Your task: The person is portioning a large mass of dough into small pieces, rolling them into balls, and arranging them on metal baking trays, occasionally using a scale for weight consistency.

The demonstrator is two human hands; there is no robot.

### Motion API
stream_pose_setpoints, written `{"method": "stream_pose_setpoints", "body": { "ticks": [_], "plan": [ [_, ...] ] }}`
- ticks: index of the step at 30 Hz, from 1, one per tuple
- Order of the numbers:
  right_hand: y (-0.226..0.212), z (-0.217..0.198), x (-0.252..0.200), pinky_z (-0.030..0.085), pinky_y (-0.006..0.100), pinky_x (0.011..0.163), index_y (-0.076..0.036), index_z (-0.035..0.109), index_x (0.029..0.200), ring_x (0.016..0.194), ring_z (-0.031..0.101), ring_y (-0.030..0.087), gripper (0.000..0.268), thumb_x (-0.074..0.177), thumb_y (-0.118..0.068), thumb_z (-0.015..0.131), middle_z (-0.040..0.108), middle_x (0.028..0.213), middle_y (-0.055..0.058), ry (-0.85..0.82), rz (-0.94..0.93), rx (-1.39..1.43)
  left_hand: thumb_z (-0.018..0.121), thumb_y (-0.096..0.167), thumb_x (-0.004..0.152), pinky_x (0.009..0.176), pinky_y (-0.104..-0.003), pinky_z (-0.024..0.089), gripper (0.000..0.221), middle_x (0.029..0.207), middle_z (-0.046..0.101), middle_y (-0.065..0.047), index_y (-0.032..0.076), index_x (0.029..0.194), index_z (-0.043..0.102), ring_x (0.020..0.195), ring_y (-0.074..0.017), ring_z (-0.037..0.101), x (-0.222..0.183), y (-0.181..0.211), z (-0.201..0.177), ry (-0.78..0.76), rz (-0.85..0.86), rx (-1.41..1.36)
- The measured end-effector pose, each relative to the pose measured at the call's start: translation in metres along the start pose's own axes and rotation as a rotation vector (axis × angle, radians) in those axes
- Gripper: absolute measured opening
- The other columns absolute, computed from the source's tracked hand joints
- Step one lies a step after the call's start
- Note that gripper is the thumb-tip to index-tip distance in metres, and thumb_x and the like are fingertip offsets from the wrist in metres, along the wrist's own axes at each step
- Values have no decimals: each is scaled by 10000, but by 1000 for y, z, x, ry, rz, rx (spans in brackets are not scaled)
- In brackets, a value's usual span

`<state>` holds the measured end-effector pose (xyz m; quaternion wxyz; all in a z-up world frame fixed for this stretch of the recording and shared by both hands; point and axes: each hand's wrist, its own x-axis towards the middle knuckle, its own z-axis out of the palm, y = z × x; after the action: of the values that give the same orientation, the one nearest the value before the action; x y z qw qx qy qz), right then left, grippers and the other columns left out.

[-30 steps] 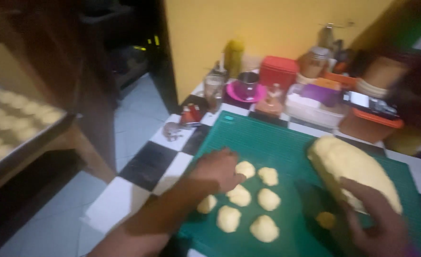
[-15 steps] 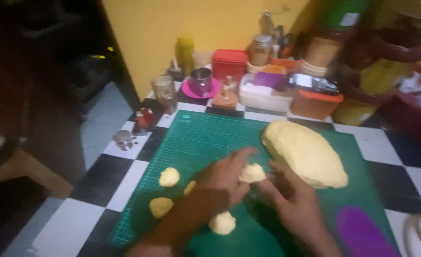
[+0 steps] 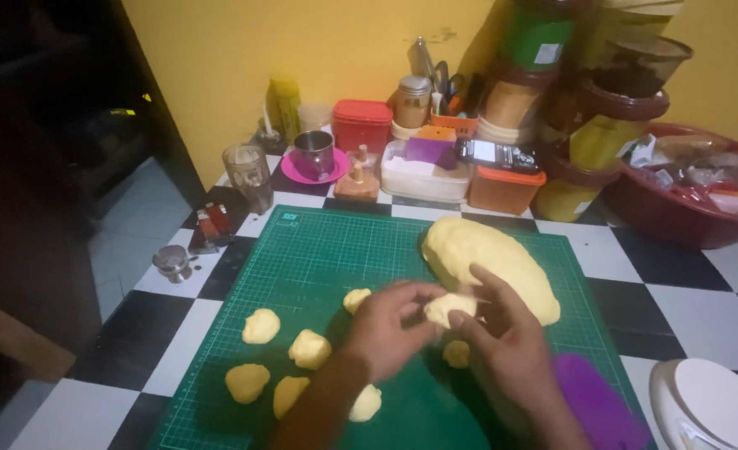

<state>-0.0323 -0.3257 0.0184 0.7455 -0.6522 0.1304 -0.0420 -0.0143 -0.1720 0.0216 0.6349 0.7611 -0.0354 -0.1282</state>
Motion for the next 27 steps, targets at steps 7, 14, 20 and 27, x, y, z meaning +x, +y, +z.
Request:
{"method": "stream_pose_setpoints", "body": {
  "ticks": [7,14,20,27],
  "plan": [
    [27,-16,7,590,329,741,5,782,1031,857,724,217,196,837,-10,756,787,949,120,20,-391,-228,813,219,813,791,-278,640,327,1045,823,-121,80,1083,692,898,-179,784,4,-12,0,18,-35,-150],
    [16,-9,5,636,406,965,-53,716,1217,1155,722,270,427,790,-57,740,719,1335,116,-53,-232,-220,686,83,829,949,-313,622,552,1369,707,-116,117,1379,645,1156,-218,734,6,-25,-2,-47,66,-250],
    [25,-15,4,584,341,790,-60,793,977,896,738,203,162,833,-130,764,798,987,76,80,-394,-417,679,216,889,925,-325,563,506,1411,612,-105,100,1359,533,1183,-224,640,-11,1,-5,-202,-1,-236],
    [22,-4,-4,642,428,831,73,747,872,996,694,288,166,842,-90,736,661,1121,118,-5,-290,-106,658,234,940,662,-224,554,517,1223,791,-42,196,1454,610,822,-80,676,3,-22,6,-6,-30,-123]
  ]
}}
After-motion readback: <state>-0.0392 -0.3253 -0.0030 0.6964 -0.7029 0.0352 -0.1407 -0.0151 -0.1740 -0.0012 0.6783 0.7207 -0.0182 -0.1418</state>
